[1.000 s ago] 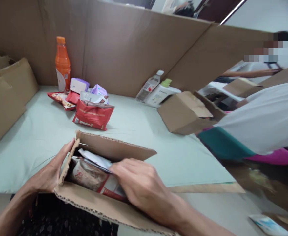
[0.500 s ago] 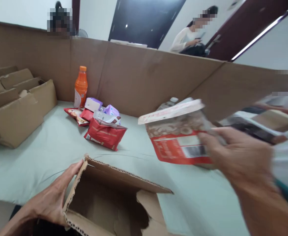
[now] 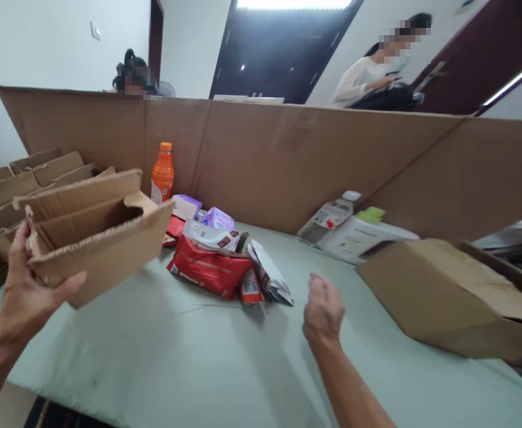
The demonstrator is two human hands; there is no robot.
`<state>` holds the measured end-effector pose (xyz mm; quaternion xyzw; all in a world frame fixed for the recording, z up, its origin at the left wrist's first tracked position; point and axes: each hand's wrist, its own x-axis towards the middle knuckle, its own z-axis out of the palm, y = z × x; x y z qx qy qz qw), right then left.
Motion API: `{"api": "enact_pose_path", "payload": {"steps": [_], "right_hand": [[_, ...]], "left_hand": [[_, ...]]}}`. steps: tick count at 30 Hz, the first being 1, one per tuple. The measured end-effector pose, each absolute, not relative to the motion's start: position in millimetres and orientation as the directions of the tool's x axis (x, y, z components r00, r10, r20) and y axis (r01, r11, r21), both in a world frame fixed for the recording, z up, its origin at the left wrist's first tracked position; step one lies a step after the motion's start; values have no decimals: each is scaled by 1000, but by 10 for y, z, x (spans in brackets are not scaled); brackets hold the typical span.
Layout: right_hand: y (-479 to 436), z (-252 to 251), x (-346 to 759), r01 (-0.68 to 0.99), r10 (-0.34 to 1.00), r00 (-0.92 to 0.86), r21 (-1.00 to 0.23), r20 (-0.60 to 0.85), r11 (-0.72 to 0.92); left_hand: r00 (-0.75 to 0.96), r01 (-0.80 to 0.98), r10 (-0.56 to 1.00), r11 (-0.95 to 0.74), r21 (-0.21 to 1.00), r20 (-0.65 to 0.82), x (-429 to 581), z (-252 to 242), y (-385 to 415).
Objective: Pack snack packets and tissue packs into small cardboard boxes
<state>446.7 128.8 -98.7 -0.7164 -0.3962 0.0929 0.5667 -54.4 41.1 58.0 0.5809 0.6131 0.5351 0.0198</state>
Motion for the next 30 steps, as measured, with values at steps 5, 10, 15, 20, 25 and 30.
{"api": "enact_pose_path", "payload": {"steps": [5, 10, 15, 20, 25, 30], "right_hand": [[1094, -1339, 4359, 385, 644, 731, -915, 225, -117], [1098, -1420, 4369, 381, 678, 699, -920, 226, -87], [1140, -1495, 4438, 384, 707, 667, -922, 235, -56], [1177, -1566, 4477, 401, 731, 635, -915, 251, -34], [1203, -1569, 4467, 423, 736, 617, -906, 279, -11], [1216, -1547, 4444, 438, 733, 604, -899, 313, 23]], "left_hand": [[-331, 823, 644, -160, 544, 690, -316, 770, 1407], [-437, 836, 675, 59, 546, 595, -108, 564, 2308], [-508, 803, 701, 175, 570, 501, -64, 297, 2677], [-546, 767, 736, 245, 593, 401, -244, 265, 2755], [-553, 747, 748, 250, 616, 367, -319, 300, 2865], [-456, 763, 806, 137, 631, 377, -196, 240, 2701]]}}
